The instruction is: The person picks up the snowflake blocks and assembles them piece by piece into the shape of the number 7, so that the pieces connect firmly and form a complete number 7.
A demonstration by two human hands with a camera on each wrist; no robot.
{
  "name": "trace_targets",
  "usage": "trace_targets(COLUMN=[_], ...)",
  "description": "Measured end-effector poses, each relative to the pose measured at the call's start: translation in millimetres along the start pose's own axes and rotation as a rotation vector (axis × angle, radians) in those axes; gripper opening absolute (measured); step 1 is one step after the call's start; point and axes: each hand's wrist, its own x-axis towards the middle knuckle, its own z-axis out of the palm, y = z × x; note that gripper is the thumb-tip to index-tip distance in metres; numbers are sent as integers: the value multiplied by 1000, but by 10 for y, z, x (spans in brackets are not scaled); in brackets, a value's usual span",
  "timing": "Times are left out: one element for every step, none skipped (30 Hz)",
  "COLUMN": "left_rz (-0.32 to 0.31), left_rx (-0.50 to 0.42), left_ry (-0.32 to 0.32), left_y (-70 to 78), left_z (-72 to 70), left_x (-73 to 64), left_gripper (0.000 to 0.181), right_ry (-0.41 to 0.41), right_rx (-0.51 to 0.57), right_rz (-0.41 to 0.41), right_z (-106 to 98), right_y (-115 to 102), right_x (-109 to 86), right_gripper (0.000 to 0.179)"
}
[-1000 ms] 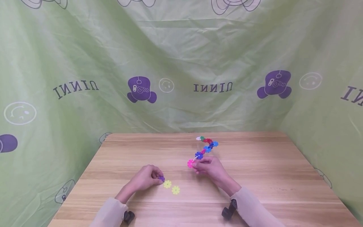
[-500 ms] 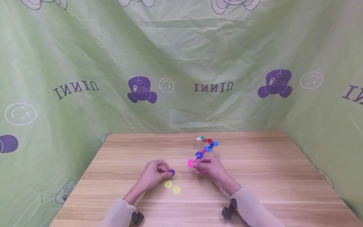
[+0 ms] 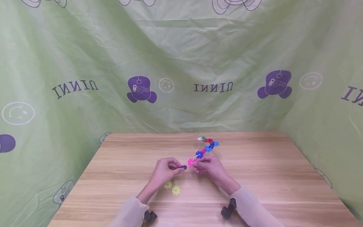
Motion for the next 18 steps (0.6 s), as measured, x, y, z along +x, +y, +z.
trace_targets(left_rz=[4,8,14,18,20,19,17,20,21,22,27,31,33,35,34,35,35,33], left_rx=[-4,-6,-7,-5,-4,-1,3,9,14,22,28,36,45,54,63,73,80,87], left_ry=[4,8,14,18,23,30,37,45,52,56,59,61,64,67,70,73,78,84], left_y=[11,21,31,40,51,60,69,75,83,89,98,105,114,122,131,140,149,158], left_z=[19,37,52,65,77,88,98,109,120,133,146,159,172,184,195,203,209,212], left_x=[3,7,8,10,12,15,17,17,19,21,23,24,24,25,25,24,22,20], left_gripper=[14,14,14,13,13,12,12,11,11,11,10,10,10,10,9,9,9,9], right_ry=[1,1,1,1,2,4,7,10,12,14,18,22,26,30,33,37,42,47], right_rx=[1,2,2,4,4,6,7,7,5,0,-7,-14,-20,-27,-34,-47,-53,-58], right_rz=[-1,0,-2,-3,-4,-6,-6,-6,-9,-10,-12,-13,-14,-15,-16,-22,-25,-25], right_z=[0,1,2,4,6,9,12,16,20,25,30,34,38,41,43,42,42,44], right_y=[3,4,6,7,8,8,9,9,9,7,5,3,0,-5,-11,-16,-22,-29], right_x=[1,2,3,5,7,8,8,8,8,7,7,7,7,9,10,12,16,20], right_gripper=[26,26,26,25,25,25,25,25,26,26,26,26,26,26,25,24,23,22])
